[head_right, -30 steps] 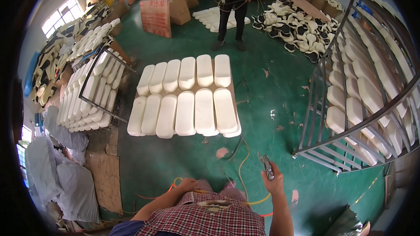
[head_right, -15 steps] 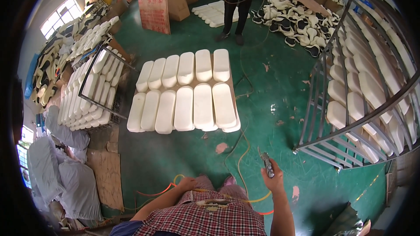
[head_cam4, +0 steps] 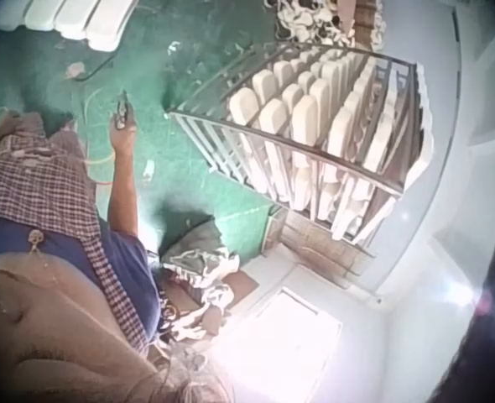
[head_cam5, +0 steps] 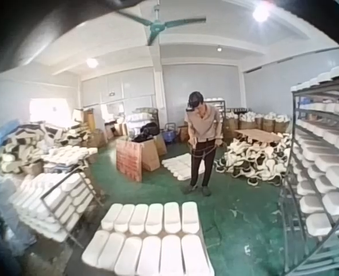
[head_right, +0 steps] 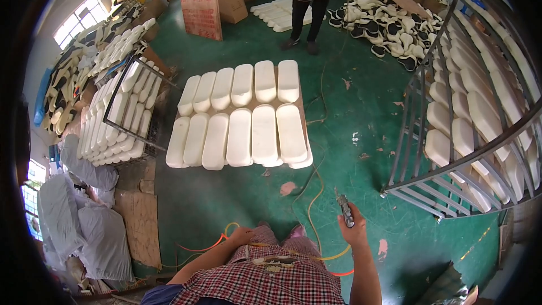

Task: Spray coating or adhesive onto white foam blocks using a handheld spray gun.

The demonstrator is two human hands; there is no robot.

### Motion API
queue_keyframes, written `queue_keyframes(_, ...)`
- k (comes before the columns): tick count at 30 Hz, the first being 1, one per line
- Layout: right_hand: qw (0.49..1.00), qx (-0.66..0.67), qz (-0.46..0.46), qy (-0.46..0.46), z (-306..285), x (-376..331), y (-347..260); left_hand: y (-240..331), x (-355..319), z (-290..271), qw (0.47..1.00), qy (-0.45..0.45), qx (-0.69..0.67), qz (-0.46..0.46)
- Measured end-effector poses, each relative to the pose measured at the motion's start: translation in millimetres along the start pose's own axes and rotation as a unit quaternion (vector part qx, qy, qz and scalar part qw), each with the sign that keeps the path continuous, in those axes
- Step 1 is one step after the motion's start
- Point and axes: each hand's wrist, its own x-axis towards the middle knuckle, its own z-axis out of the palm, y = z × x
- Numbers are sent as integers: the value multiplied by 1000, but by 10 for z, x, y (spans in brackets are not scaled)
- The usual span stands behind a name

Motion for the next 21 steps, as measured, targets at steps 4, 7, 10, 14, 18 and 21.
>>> queue_keyframes(4,1000,-5,-12,6,26,33,19,41,-17,-22,1000,-3,1,-10)
queue_keyframes(7,1000,5,2,-3,37,54,9,39,-27,-25,1000,-2,0,-17)
queue_keyframes(10,1000,4,-2,-12,45,80,-11,20,-26,-11,1000,2,-5,-24)
queue_keyframes(14,1000,-4,-22,-9,61,115,-17,-7,-17,-9,999,3,-16,-29)
queue_keyframes(18,1000,0,-18,-8,62,140,3,52,-33,-30,999,12,-20,-41)
queue_keyframes(21,999,-6,-34,0,68,163,32,66,-31,-48,998,11,-14,-62)
